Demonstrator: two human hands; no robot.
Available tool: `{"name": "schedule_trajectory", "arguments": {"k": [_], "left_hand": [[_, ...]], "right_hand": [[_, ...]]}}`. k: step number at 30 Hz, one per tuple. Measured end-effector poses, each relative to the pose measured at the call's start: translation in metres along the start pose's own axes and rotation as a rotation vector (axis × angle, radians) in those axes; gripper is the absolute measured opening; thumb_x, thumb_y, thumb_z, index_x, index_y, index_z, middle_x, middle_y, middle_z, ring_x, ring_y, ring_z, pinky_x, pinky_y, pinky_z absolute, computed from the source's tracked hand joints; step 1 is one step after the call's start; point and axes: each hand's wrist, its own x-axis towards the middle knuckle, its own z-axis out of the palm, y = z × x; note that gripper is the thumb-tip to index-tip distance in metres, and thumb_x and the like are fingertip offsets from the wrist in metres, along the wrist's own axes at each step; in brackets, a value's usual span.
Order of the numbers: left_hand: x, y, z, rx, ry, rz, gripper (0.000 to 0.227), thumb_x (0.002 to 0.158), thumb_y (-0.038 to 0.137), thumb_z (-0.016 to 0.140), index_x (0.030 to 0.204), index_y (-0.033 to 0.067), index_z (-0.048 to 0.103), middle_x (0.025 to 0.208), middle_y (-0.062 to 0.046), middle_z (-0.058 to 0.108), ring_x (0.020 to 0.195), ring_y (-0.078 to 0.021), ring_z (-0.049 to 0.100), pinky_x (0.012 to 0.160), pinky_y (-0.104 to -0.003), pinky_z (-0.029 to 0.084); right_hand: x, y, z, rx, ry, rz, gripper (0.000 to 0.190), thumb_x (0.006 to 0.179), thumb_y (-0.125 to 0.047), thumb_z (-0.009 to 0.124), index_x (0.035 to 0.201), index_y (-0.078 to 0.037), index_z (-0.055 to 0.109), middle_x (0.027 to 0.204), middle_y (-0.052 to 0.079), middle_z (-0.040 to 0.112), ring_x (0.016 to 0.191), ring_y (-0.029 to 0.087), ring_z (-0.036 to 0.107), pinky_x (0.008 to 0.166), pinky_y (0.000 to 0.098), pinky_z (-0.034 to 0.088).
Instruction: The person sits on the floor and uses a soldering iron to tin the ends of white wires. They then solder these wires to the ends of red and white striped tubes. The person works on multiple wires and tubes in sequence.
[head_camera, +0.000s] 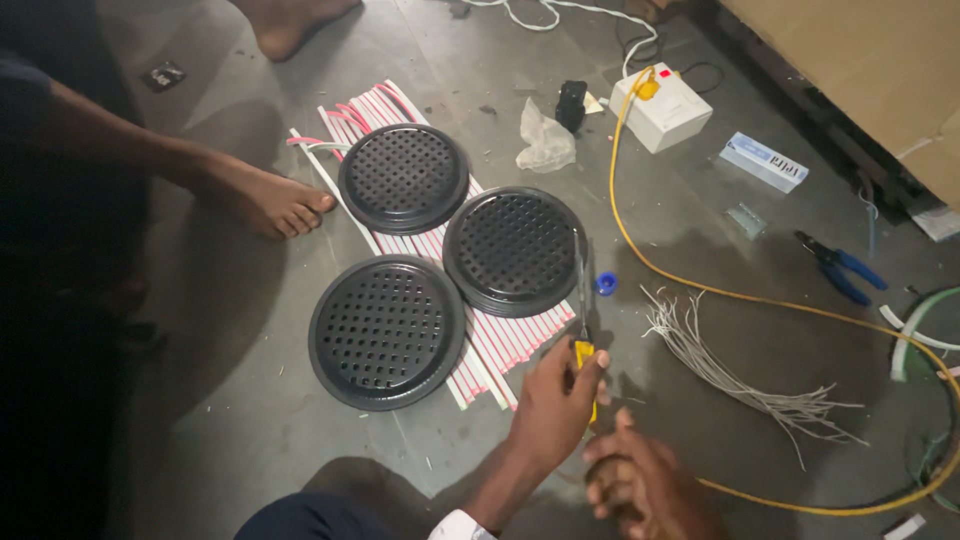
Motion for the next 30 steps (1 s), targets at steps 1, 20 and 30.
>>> {"name": "schedule_trajectory", "arguments": {"k": [1, 20, 30], "left_hand": [[0.001, 0.0, 0.0, -0.015, 0.014, -0.004, 0.031, 0.1, 0.033, 0.061, 0.099, 0.0019, 0.062, 0.072, -0.008, 0.07, 0.064, -0.015, 0.07, 0.059, -0.034, 0.055], [0.0, 0.0, 0.012, 0.018, -0.027, -0.063, 0.032, 0.103, 0.032, 0.06, 0.091, 0.002, 0.056, 0.064, -0.008, 0.063, 0.057, -0.0163, 0.066, 0.054, -0.034, 0.05], [-0.002, -0.005, 0.013, -0.021, 0.005, -0.031, 0.033, 0.102, 0.031, 0.063, 0.091, 0.001, 0.056, 0.065, -0.008, 0.064, 0.059, -0.0157, 0.069, 0.055, -0.033, 0.053]], "right_hand": [[-0.002, -0.012, -0.005, -0.052, -0.002, -0.028, 0.061, 0.088, -0.065, 0.043, 0.103, -0.01, 0.066, 0.072, 0.015, 0.07, 0.057, 0.029, 0.063, 0.041, 0.038, 0.035], [0.025, -0.062, -0.03, -0.244, 0.584, -0.744, 0.032, 0.105, -0.031, 0.056, 0.094, -0.003, 0.068, 0.069, 0.006, 0.062, 0.056, 0.014, 0.056, 0.05, 0.0293, 0.041], [0.029, -0.063, -0.026, -0.254, 0.555, -0.764, 0.03, 0.105, -0.027, 0.057, 0.093, -0.002, 0.069, 0.07, 0.006, 0.064, 0.061, 0.013, 0.059, 0.055, 0.0271, 0.047]]}}
